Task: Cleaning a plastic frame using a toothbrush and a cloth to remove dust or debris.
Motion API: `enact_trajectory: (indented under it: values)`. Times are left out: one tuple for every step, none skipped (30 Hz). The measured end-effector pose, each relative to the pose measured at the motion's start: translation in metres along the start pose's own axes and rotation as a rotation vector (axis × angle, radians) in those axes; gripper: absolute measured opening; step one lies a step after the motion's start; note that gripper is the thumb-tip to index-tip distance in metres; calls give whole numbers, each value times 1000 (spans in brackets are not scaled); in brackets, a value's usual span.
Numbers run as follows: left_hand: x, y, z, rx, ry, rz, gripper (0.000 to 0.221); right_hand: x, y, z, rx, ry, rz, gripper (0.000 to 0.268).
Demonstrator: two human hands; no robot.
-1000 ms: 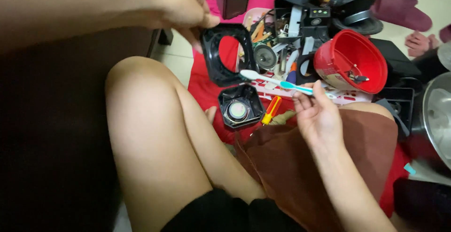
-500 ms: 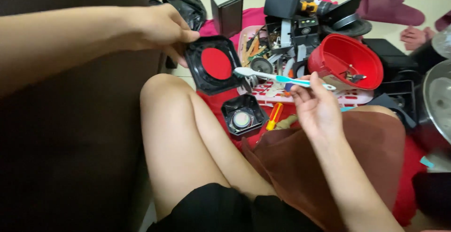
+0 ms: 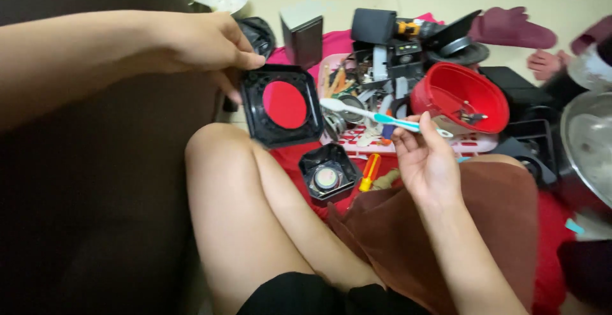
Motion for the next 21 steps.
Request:
enact_trajectory:
  values:
    - [4, -5, 9, 15, 3, -6, 25, 1, 5, 0, -10, 11, 17, 16]
    - [10, -7, 17, 26, 4, -16, 24, 2, 10, 1, -17, 24, 29, 16]
    - [17, -6, 25, 33, 12, -20, 24, 2, 14, 0, -25, 18, 25, 16]
    - [23, -5, 32, 39, 27, -64, 24, 2, 17, -1, -35, 11, 30, 16]
    - [30, -4, 39, 45, 42, -108, 24, 3, 21, -3, -46, 5, 34, 16]
    - [34, -3, 41, 48, 44, -107, 24, 1, 21, -3, -48, 3, 35, 16]
    - [39, 0, 42, 30, 59, -136, 25, 1, 21, -5, -52, 19, -3, 16]
    - [43, 4, 42, 7, 72, -166, 28, 0, 19, -6, -50, 37, -43, 17]
    - [44, 5, 41, 4, 72, -168, 28, -4, 15, -4, -48, 36, -44, 17]
    - [44, 5, 40, 8, 65, -182, 27, -7, 9, -4, -21, 88, -51, 16]
    - [45, 6, 40, 13, 58, -196, 27, -9, 4, -4, 5, 140, -57, 16]
    - [46, 8, 40, 11, 60, -195, 27, -13, 1, -4, 7, 139, -56, 16]
    - [47, 11, 40, 3, 48, -188, 28, -18, -2, -3, 20, 105, -55, 16]
    - [47, 12, 41, -5, 37, -181, 29, -22, -4, -2, 32, 72, -52, 15]
    - [48, 13, 39, -6, 38, -179, 29, -20, -2, -4, 33, 70, -51, 15]
    - [50, 15, 39, -24, 46, -173, 28, -18, 1, -6, 29, 67, -34, 16]
    - [52, 18, 38, -42, 54, -167, 27, -16, 4, -8, 25, 65, -17, 16]
    - [54, 24, 45, -41, 55, -167, 27, -19, 4, -4, 24, 64, -18, 16]
    - [55, 30, 52, -38, 49, -231, 26, -24, 3, 0, 18, 36, -66, 14]
    - [56, 36, 59, -36, 44, -296, 25, -29, 3, 3, 12, 8, -115, 12]
    - [54, 29, 54, -37, 44, -296, 25, -29, 3, 1, 13, 7, -116, 12]
Point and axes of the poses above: each hand's wrist, its own z-axis towards the middle knuckle, its own x-axis out of the palm, y = z × x, the point moved 6 cm from there along z, towards the middle knuckle, and after that the axes turned 10 degrees about -y, right-handed, at the moved point
